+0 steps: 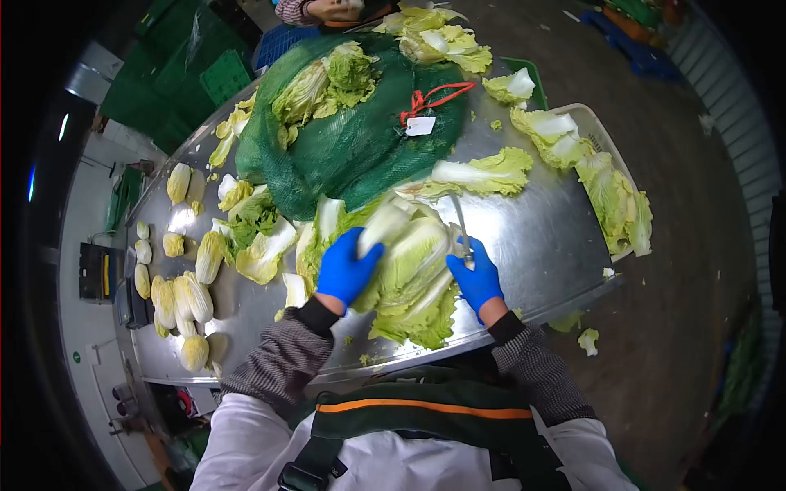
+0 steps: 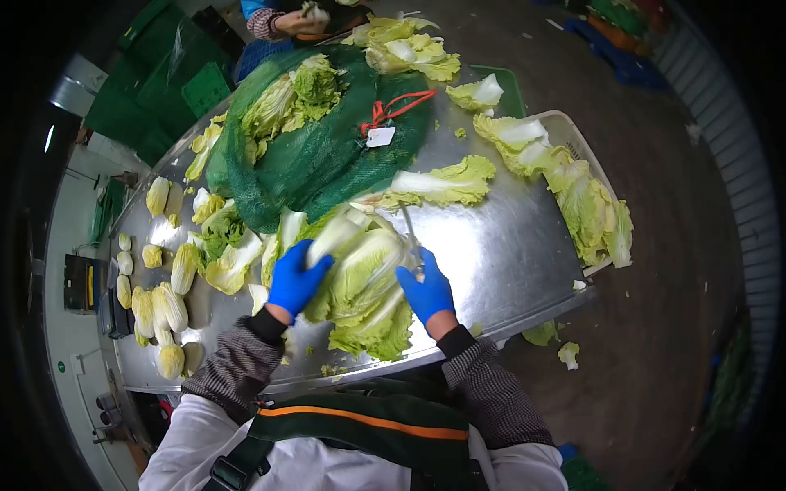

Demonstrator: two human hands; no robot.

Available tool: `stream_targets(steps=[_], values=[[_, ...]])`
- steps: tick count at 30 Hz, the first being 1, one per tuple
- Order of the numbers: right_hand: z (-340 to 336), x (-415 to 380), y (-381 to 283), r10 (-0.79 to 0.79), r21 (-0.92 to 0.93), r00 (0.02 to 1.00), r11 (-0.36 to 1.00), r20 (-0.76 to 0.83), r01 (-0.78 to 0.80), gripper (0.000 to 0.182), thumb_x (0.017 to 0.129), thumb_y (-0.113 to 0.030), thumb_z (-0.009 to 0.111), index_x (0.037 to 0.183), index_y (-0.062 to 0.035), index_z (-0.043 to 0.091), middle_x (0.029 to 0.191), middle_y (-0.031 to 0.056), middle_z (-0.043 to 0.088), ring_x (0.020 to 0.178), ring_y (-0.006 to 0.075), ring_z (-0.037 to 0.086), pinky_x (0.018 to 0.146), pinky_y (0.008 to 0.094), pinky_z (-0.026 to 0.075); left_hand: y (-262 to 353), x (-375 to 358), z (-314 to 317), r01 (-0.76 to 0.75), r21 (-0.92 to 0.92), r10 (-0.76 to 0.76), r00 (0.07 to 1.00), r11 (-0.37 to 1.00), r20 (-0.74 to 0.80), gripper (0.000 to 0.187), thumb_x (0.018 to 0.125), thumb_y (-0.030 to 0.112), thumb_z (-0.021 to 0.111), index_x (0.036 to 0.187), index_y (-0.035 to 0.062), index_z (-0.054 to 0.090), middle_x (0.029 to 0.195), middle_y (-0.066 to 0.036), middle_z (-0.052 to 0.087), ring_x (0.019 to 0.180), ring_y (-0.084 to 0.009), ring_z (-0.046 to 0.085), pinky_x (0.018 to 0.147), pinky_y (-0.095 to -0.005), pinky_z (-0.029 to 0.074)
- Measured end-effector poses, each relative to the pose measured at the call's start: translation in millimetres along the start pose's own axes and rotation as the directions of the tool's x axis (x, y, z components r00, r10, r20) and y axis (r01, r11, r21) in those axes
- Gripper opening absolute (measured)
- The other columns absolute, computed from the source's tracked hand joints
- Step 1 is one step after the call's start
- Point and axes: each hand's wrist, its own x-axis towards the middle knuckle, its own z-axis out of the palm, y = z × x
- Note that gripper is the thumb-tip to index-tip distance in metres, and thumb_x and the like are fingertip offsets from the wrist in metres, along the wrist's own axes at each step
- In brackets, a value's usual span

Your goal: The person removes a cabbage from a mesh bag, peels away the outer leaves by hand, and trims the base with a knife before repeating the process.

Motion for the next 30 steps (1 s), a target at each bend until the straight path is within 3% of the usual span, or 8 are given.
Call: stream_targets(steps=[1, 5, 7, 10, 14, 16, 19, 30], values=[[3, 2, -1, 0.012, -0.013, 1.000, 1.000, 0.004, -0.012, 0.049, 0.084, -0.032, 0.066, 0.124, -0.0108, 0.049, 0.087, 0.0098, 0.063, 0.075, 0.0201, 0.061, 0.070, 0.0330, 0.049, -15, -2, -10, 0.162, -0.082, -0.158, 0.986, 0.983, 0.054, 0.059, 0.078, 0.027, 0.069, 0.129, 0.0043, 0.048, 0.104, -0.020, 0.061, 0.089, -0.0364, 0.062, 0.077, -0.0416, 0.051], [0, 13, -22, 0.169, -0.048, 0.980, 0.985, 0.107, -0.165, 0.052, 0.084, -0.034, 0.066, 0.125, -0.0085, 0.048, 0.093, 0.0136, 0.064, 0.083, 0.0236, 0.063, 0.076, 0.0354, 0.049, -9, 3, -69, -0.106, 0.477, 0.159, 0.985, 0.873, -0.072, 0.078, 0.071, 0.018, 0.074, 0.138, 0.0047, 0.037, 0.121, -0.025, 0.053, 0.103, -0.0367, 0.055, 0.093, -0.0424, 0.043], [7, 14, -13, 0.098, -0.057, 0.989, 0.994, 0.113, -0.093, 0.052, 0.083, -0.034, 0.066, 0.124, -0.0082, 0.048, 0.094, 0.0154, 0.065, 0.082, 0.0261, 0.064, 0.075, 0.0365, 0.050, 13, 10, -55, -0.234, 0.094, 0.234, 0.972, 0.968, 0.013, 0.083, 0.072, 0.030, 0.076, 0.140, 0.0053, 0.035, 0.120, -0.028, 0.053, 0.108, -0.0394, 0.054, 0.095, -0.0438, 0.042], [18, 20, 16, -0.040, -0.097, 0.999, 0.995, -0.004, 0.040, 0.039, 0.084, -0.026, 0.066, 0.117, -0.0104, 0.056, 0.093, 0.0084, 0.065, 0.077, 0.0152, 0.060, 0.068, 0.0305, 0.050, 56, 18, -12, -0.002, 0.046, -0.014, 0.936, 0.999, 0.352, 0.091, 0.071, 0.045, 0.076, 0.141, 0.0058, 0.033, 0.125, -0.026, 0.052, 0.116, -0.0388, 0.052, 0.097, -0.0417, 0.042], [-7, 20, 27, 0.096, -0.369, 0.995, 0.926, 0.024, -0.081, 0.033, 0.082, -0.026, 0.060, 0.112, -0.0123, 0.059, 0.085, 0.0118, 0.067, 0.077, 0.0278, 0.065, 0.071, 0.0369, 0.051, 9, 43, 24, 0.191, -0.110, -0.107, 0.847, 0.975, 0.521, 0.091, 0.070, 0.051, 0.075, 0.140, 0.0058, 0.037, 0.121, -0.022, 0.056, 0.111, -0.0323, 0.057, 0.094, -0.0394, 0.045], [-8, 10, 20, 0.045, -0.284, 0.999, 0.958, 0.008, -0.041, 0.036, 0.082, -0.031, 0.063, 0.112, -0.0124, 0.059, 0.088, 0.0117, 0.067, 0.078, 0.0281, 0.065, 0.072, 0.0370, 0.051, -5, 42, 16, 0.449, -0.561, -0.033, 0.800, 0.695, 0.600, 0.075, 0.079, 0.043, 0.072, 0.136, 0.0033, 0.042, 0.121, -0.011, 0.059, 0.109, -0.0198, 0.058, 0.092, -0.0325, 0.047], [-3, 1, -22, -0.039, -0.252, 0.997, 0.966, 0.071, 0.056, 0.060, 0.076, -0.048, 0.071, 0.117, -0.0074, 0.056, 0.102, 0.0165, 0.066, 0.092, 0.0304, 0.065, 0.081, 0.0371, 0.051, 1, 12, 11, 0.678, -0.703, -0.075, 0.729, 0.215, 0.681, 0.058, 0.092, 0.035, 0.059, 0.136, 0.0008, 0.041, 0.124, -0.010, 0.057, 0.109, -0.0174, 0.058, 0.095, -0.0321, 0.046], [-17, 22, -73, -0.113, -0.419, 0.982, 0.893, 0.148, 0.166, 0.049, 0.078, -0.029, 0.064, 0.123, -0.0136, 0.053, 0.085, 0.0152, 0.066, 0.081, 0.0322, 0.066, 0.074, 0.0411, 0.052, 10, -41, -20, 0.562, -0.827, -0.162, 0.815, -0.016, 0.557, 0.062, 0.094, 0.040, 0.051, 0.140, 0.0021, 0.035, 0.133, -0.012, 0.051, 0.118, -0.0197, 0.053, 0.102, -0.0336, 0.041]])
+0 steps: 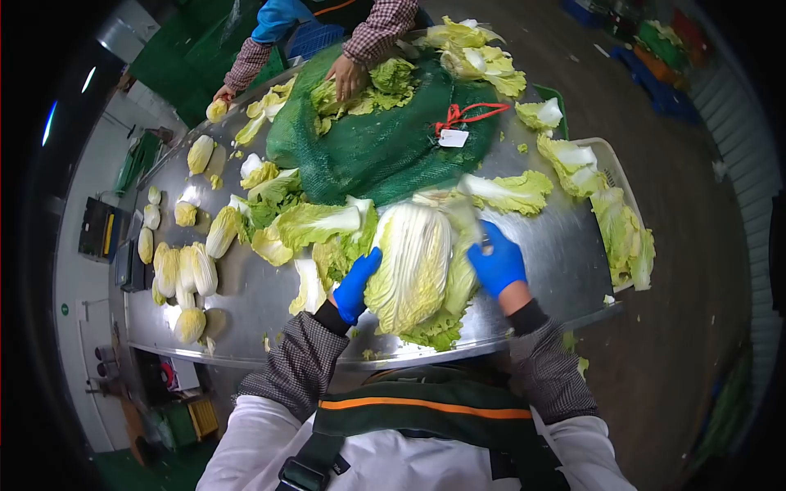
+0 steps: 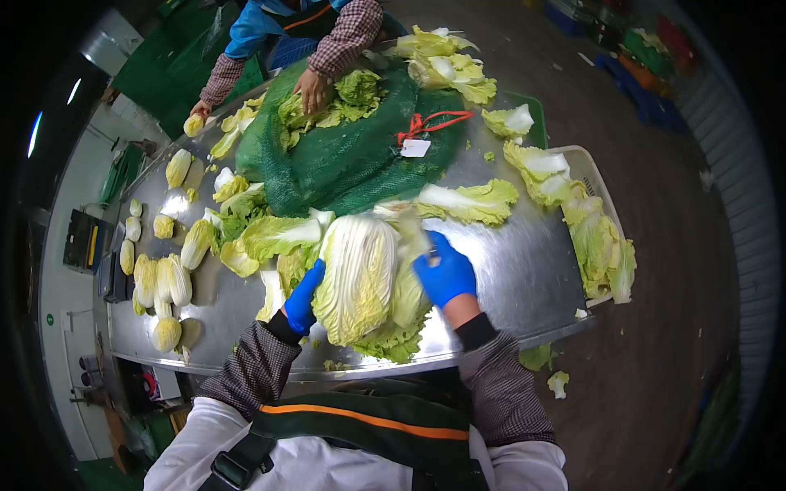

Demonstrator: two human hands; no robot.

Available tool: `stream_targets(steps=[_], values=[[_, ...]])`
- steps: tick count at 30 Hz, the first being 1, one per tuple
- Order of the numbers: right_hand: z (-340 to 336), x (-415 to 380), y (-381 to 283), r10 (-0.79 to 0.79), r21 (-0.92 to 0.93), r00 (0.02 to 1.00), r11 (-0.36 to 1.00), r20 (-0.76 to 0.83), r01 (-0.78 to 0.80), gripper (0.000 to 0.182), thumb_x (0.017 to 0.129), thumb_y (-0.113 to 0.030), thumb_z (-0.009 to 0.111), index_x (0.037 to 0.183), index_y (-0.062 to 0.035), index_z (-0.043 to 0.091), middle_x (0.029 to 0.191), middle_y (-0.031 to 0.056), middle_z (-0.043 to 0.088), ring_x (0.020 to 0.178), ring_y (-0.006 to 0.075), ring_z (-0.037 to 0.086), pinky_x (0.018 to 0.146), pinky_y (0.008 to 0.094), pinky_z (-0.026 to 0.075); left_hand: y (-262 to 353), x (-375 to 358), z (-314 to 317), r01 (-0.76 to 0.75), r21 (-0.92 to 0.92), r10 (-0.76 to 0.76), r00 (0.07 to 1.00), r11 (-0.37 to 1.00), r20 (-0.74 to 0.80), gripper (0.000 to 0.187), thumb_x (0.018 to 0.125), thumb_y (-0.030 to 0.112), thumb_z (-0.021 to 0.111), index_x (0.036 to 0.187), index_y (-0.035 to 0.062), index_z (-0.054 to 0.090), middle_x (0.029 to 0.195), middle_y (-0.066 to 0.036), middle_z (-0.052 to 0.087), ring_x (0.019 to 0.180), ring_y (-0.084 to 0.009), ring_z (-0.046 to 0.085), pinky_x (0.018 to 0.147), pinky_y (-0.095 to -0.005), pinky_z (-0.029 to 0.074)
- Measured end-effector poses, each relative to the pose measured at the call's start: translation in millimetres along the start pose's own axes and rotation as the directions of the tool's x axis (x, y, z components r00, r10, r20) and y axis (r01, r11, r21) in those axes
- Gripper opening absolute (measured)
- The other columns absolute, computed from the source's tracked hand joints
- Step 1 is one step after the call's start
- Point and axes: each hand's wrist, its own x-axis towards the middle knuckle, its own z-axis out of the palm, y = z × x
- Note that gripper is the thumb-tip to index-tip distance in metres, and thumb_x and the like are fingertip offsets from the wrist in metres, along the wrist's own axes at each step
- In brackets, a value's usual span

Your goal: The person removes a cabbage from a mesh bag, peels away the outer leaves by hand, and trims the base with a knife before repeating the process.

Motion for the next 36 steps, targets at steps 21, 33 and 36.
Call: stream_targets(steps=[21, 33, 36], values=[[50, -27, 14, -0.196, -0.375, 0.928, 0.873, 0.318, 0.313, 0.019, 0.092, -0.024, 0.047, 0.100, -0.0083, 0.053, 0.083, 0.0159, 0.063, 0.074, 0.0353, 0.062, 0.064, 0.0463, 0.049, -24, 10, -32, -0.121, 0.870, 0.263, 0.965, 0.478, -0.010, 0.104, 0.063, 0.041, 0.084, 0.143, 0.0028, 0.030, 0.134, -0.022, 0.047, 0.126, -0.0328, 0.045, 0.105, -0.0394, 0.035], [76, 17, 55, -0.065, -0.458, 0.912, 0.849, 0.405, 0.264, 0.017, 0.089, -0.021, 0.051, 0.097, -0.0071, 0.055, 0.086, 0.0199, 0.064, 0.079, 0.0385, 0.062, 0.068, 0.0467, 0.049, -31, 7, -44, -0.211, 0.677, 0.314, 0.949, 0.705, -0.031, 0.086, 0.073, 0.025, 0.080, 0.142, 0.0042, 0.033, 0.134, -0.015, 0.049, 0.123, -0.0223, 0.048, 0.103, -0.0341, 0.037], [40, 8, -10, -0.079, -0.260, 0.929, 0.948, 0.363, 0.182, 0.036, 0.088, -0.036, 0.054, 0.108, -0.0063, 0.055, 0.092, 0.0203, 0.065, 0.085, 0.0389, 0.063, 0.077, 0.0458, 0.049, -35, 9, -51, -0.219, 0.647, 0.343, 0.937, 0.730, -0.070, 0.079, 0.079, 0.025, 0.075, 0.142, 0.0049, 0.034, 0.132, -0.014, 0.052, 0.120, -0.0209, 0.050, 0.102, -0.0333, 0.038]])
